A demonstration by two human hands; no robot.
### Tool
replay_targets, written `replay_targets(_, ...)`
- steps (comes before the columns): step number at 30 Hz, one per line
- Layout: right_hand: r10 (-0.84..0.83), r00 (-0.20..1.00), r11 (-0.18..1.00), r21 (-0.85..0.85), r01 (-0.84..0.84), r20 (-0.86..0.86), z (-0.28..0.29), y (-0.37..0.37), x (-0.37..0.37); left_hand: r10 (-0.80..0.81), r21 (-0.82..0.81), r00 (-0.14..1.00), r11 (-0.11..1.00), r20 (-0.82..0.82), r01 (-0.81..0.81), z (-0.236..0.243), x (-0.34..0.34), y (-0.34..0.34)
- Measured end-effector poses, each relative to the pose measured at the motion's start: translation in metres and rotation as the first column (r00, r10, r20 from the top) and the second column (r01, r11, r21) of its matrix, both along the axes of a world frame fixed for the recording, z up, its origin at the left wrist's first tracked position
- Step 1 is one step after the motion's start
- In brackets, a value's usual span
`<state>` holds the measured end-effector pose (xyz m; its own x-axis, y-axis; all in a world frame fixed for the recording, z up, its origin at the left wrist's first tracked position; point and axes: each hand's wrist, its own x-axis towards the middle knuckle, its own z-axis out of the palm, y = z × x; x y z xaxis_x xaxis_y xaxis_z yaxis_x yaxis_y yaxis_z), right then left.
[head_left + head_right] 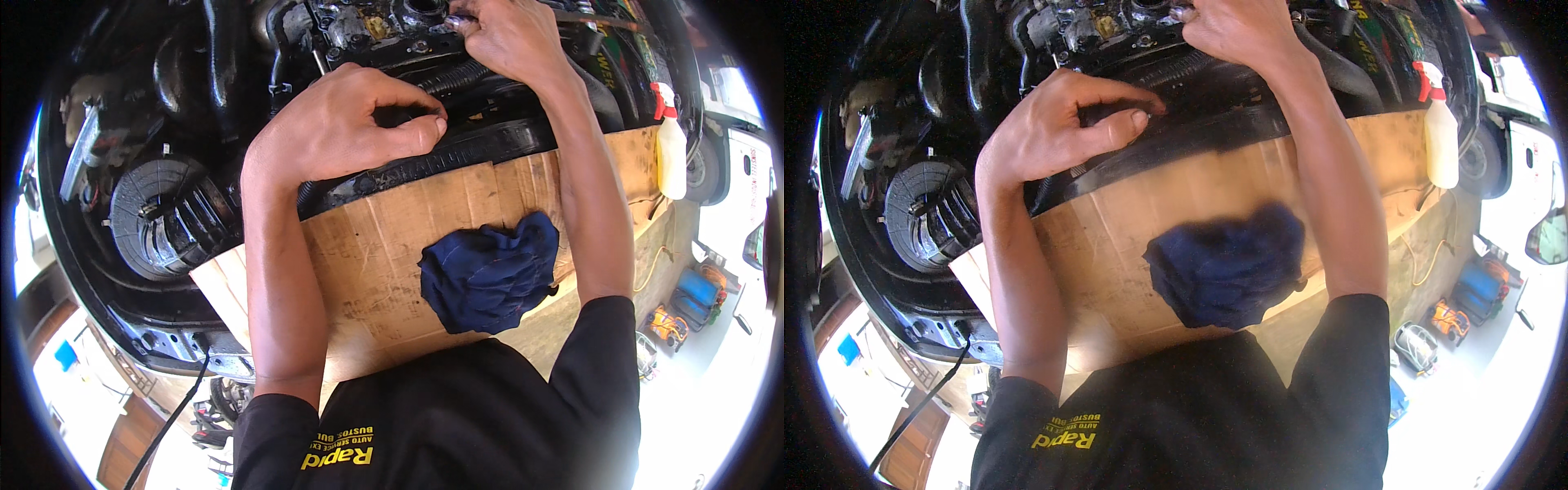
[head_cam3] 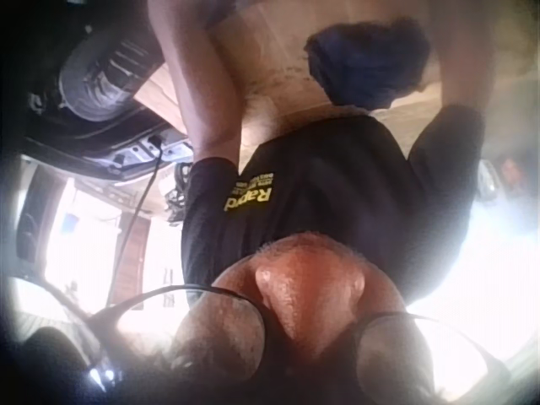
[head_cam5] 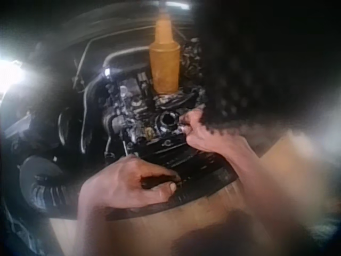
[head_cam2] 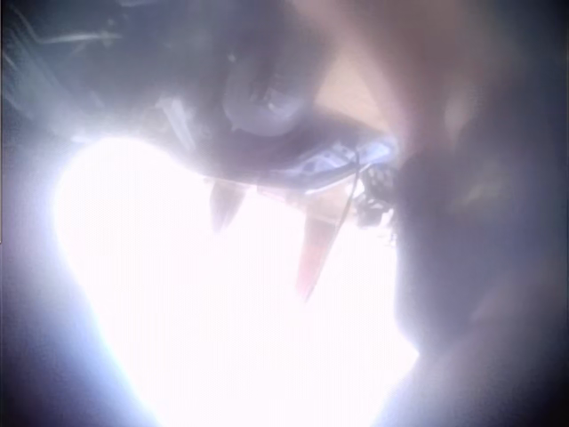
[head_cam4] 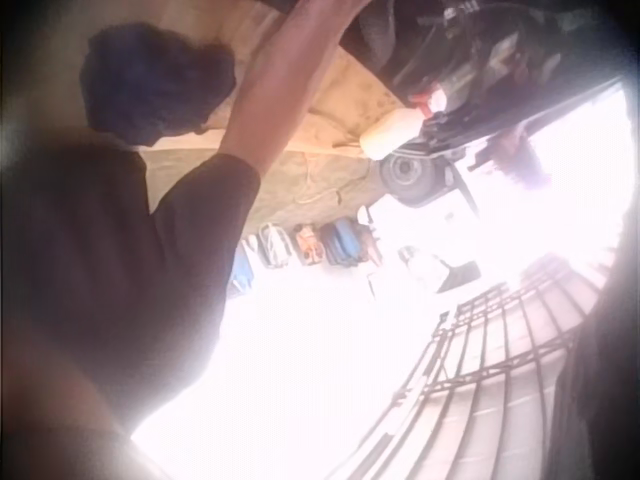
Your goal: The person works inside a car engine bay, using a screwdriver to adjust components and a yellow funnel to pour liquid into the engine. The person manipulates hoses and engine parts while another person stands nearby.
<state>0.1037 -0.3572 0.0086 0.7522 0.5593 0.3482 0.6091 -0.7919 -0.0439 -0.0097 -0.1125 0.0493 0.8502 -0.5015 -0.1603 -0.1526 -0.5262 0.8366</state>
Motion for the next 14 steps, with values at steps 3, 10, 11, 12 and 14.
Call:
replay_targets(3,0.127,0.991,0.99,0.071,-0.125,-0.03,-0.011,0.012,0.01,-0.019,-0.048,1.0,0.999,0.004,0.019,-0.002,0.002,0.0)
replay_targets(10,0.005,1.0,0.997,0.071,-0.006,0.012,0.004,-0.018,0.0,-0.024,-0.081,1.0,0.996,-0.016,0.023,-0.004,0.002,-0.001)
replay_targets(11,0.021,0.997,1.0,-0.015,-0.02,0.078,0.009,-0.008,-0.01,-0.016,-0.059,0.999,0.998,-0.031,0.014,-0.004,-0.001,0.0)
replay_targets(12,0.043,0.988,0.994,-0.102,-0.028,0.147,0.014,0.0,-0.016,-0.008,-0.036,0.999,0.999,-0.041,0.006,-0.003,-0.001,0.001)
replay_targets(14,-0.016,0.999,0.999,-0.051,0.014,-0.029,0.013,0.0,-0.012,-0.003,-0.014,0.999,1.0,-0.046,0.002,-0.003,0.001,0.003)
